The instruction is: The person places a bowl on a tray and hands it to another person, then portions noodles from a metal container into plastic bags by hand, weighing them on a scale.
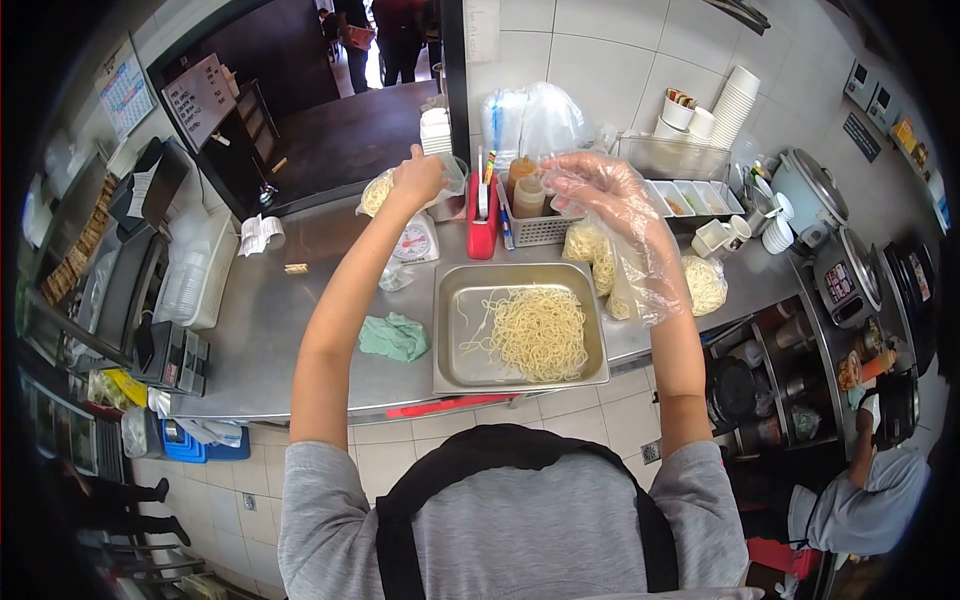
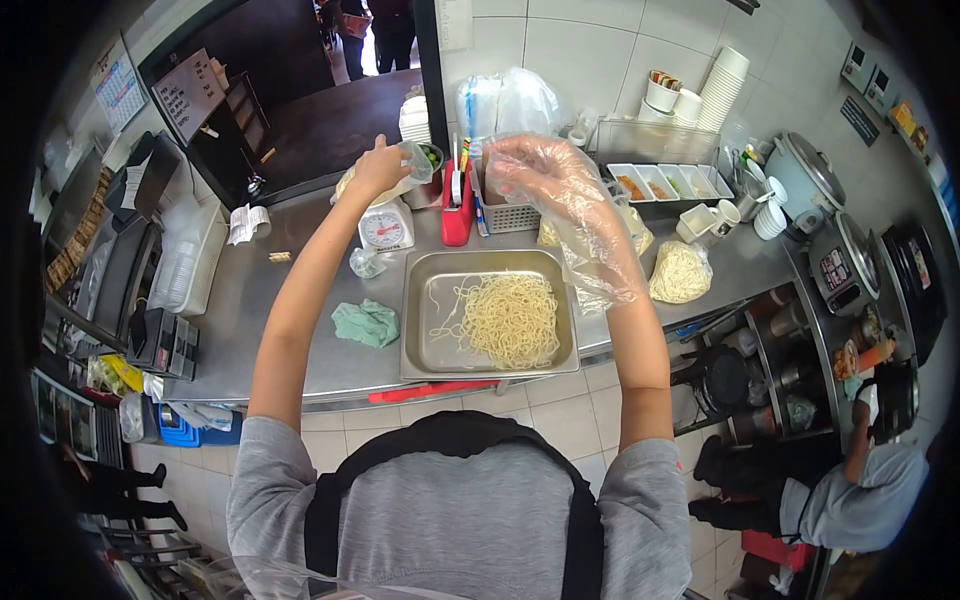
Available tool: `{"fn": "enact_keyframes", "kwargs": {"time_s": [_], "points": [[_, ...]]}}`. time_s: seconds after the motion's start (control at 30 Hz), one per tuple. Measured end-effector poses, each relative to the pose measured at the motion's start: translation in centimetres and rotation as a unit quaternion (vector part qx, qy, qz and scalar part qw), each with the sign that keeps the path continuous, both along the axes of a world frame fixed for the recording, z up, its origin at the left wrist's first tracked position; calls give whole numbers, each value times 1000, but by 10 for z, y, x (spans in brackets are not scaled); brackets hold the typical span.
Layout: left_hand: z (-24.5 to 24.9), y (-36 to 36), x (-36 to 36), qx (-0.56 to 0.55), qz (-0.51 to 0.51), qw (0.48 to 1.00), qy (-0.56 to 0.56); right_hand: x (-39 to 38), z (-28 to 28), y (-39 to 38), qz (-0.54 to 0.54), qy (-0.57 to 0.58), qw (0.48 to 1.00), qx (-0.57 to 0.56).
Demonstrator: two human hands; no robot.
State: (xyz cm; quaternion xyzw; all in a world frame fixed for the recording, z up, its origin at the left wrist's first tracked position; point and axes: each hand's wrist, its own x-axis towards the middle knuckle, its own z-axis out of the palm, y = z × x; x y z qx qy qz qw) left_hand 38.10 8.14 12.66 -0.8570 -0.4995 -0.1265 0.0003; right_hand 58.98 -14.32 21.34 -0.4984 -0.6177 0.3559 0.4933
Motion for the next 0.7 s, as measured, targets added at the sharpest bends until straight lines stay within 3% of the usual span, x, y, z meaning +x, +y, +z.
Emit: {"fn": "enact_keyframes", "kwargs": {"time_s": [0.13,0.17,0.2,0.23,0.27,0.3,0.33,0.37,0.43,0.53,0.7], "points": [[-54,56,-12,54,-42,994,-84,9,4,-13,-31,1,999,19],[-64,62,-20,142,-73,978,-132,14,-1,-17,-19,32,994,106],[-73,69,-25,226,-110,951,-182,19,1,-28,-40,37,991,120],[-56,68,-26,131,-69,970,-195,25,8,-42,-67,41,988,136],[-35,62,-30,116,-88,968,-204,34,13,-57,-96,44,983,152],[-24,65,-32,193,-105,959,-177,44,15,-72,-122,40,977,168],[6,43,-29,14,-69,954,-292,57,13,-85,-157,45,968,191],[21,40,-29,-22,-50,945,-324,69,12,-97,-187,50,957,215],[44,36,-28,-128,-107,889,-426,85,7,-121,-255,69,933,245],[85,-12,-7,-265,-172,809,-496,108,-11,-151,-337,110,910,216],[93,-58,58,-424,-312,699,-483,119,-66,-178,-394,114,906,103]]}}
